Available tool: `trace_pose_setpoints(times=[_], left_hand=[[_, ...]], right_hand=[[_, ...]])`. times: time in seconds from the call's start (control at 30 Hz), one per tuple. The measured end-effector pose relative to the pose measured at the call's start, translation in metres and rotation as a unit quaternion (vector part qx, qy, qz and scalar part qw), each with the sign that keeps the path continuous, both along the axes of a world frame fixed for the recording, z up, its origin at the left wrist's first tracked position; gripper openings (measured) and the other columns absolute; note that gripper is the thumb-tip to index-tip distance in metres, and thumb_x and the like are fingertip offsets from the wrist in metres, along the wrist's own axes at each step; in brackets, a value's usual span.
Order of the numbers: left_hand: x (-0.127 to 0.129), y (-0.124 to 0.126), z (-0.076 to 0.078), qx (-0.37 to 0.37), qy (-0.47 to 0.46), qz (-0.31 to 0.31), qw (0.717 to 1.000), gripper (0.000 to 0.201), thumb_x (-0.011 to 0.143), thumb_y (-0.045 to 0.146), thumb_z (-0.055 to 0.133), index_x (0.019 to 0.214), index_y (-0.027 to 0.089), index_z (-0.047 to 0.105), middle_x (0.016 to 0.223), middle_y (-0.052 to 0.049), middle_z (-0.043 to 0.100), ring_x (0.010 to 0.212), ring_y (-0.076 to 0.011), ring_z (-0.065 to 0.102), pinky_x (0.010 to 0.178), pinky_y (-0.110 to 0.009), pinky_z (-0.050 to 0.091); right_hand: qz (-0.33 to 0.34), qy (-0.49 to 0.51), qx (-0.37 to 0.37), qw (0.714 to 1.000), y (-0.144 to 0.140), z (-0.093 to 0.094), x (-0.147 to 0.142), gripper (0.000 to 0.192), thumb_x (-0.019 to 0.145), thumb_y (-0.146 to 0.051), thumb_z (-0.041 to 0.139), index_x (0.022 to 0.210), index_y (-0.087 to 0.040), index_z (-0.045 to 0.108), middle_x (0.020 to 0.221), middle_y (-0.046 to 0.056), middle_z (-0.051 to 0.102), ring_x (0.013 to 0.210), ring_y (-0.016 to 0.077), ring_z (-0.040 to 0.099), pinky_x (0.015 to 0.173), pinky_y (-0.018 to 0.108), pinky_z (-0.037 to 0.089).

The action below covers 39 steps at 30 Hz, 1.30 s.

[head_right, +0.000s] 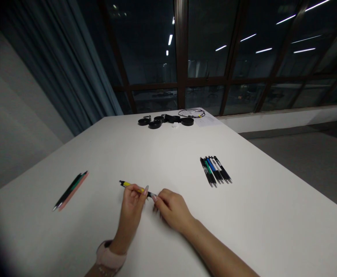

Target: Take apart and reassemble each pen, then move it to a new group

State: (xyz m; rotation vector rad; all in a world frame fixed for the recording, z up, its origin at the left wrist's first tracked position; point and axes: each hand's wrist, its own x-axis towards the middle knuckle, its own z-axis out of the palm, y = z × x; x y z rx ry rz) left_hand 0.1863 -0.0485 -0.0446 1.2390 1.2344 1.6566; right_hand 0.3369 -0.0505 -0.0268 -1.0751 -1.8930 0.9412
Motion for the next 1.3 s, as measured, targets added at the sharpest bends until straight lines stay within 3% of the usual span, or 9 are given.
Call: trace_pose_setpoints(times=[0.13,0.3,0.4,0.5,0.67,0.8,0.9,1.17,1.3], left_hand=[[0.001,-0.001,0.0,0.003,0.014,0.003,1.0,0.028,0.085,0.042,0.066,0.089,0.024,0.045,0.075,0.005,0.05,0.067,-0.0114,0.054,0.063,-0.024,0.045],[0.0,-0.003,-0.002,-0.004,0.041,0.003,0.999,0.028,0.084,0.041,0.067,0.09,0.024,0.046,0.075,0.005,0.051,0.067,-0.0121,0.053,0.065,-0.025,0.045],[-0.001,-0.002,-0.003,-0.01,0.034,0.007,0.999,0.029,0.084,0.044,0.067,0.091,0.024,0.046,0.076,0.004,0.052,0.067,-0.0125,0.054,0.065,-0.025,0.046],[-0.002,0.0,-0.001,-0.005,0.021,0.019,1.0,0.031,0.083,0.045,0.068,0.09,0.024,0.046,0.074,0.005,0.052,0.067,-0.0126,0.055,0.064,-0.025,0.046],[-0.001,0.0,0.0,-0.018,0.028,0.028,0.999,0.032,0.082,0.046,0.067,0.09,0.024,0.046,0.072,0.006,0.051,0.063,-0.0119,0.054,0.059,-0.024,0.044],[0.002,-0.001,0.0,-0.013,0.037,0.021,0.999,0.03,0.084,0.044,0.066,0.091,0.024,0.045,0.072,0.005,0.052,0.063,-0.0119,0.055,0.059,-0.024,0.045],[0.002,-0.001,0.0,-0.009,0.042,0.021,0.999,0.028,0.085,0.042,0.065,0.092,0.024,0.045,0.072,0.005,0.052,0.063,-0.012,0.056,0.059,-0.024,0.045],[0.002,0.0,-0.001,-0.002,0.041,0.017,0.999,0.025,0.087,0.037,0.064,0.093,0.024,0.044,0.072,0.006,0.051,0.063,-0.0111,0.054,0.06,-0.023,0.044],[0.002,-0.002,-0.001,0.006,0.046,0.013,0.999,0.023,0.087,0.035,0.063,0.094,0.024,0.044,0.074,0.006,0.051,0.064,-0.0102,0.054,0.061,-0.022,0.045]], right_hand=[[-0.065,0.002,0.016,0.998,0.0,-0.003,-0.001,0.025,0.096,-0.043,0.049,0.086,-0.021,0.056,0.074,-0.001,0.058,0.062,0.0136,0.053,0.059,0.025,0.04],[-0.051,-0.004,0.012,0.999,-0.001,-0.003,-0.004,0.047,0.103,-0.043,0.03,0.067,-0.022,0.051,0.066,0.0,0.057,0.063,0.014,0.057,0.064,0.026,0.043],[-0.046,-0.045,0.05,0.997,-0.001,0.0,-0.002,0.023,0.099,-0.039,0.044,0.097,-0.02,0.058,0.087,0.003,0.066,0.067,0.015,0.06,0.066,0.028,0.046],[-0.018,-0.136,0.171,0.976,0.0,0.003,0.002,0.025,0.094,-0.028,0.051,0.117,-0.017,0.052,0.11,0.012,0.065,0.079,0.019,0.063,0.07,0.031,0.049],[-0.012,-0.228,0.26,0.938,0.007,0.005,0.005,0.021,0.099,-0.024,0.041,0.099,-0.017,0.06,0.095,0.011,0.067,0.078,0.0212,0.063,0.065,0.031,0.048],[-0.026,-0.222,0.215,0.951,0.005,0.006,0.005,0.029,0.101,-0.025,0.036,0.09,-0.018,0.061,0.087,0.009,0.066,0.073,0.0203,0.063,0.065,0.031,0.048],[-0.017,-0.203,0.187,0.961,0.003,0.008,0.005,0.018,0.098,-0.029,0.046,0.104,-0.017,0.059,0.098,0.01,0.067,0.081,0.0209,0.065,0.068,0.031,0.05],[-0.018,-0.251,0.291,0.923,0.006,0.004,0.008,0.02,0.099,-0.025,0.044,0.095,-0.016,0.061,0.094,0.01,0.068,0.077,0.0207,0.063,0.064,0.031,0.049],[-0.019,-0.269,0.263,0.926,0.003,0.005,0.005,0.022,0.1,-0.024,0.043,0.09,-0.017,0.061,0.087,0.007,0.067,0.074,0.0193,0.063,0.064,0.029,0.048]])
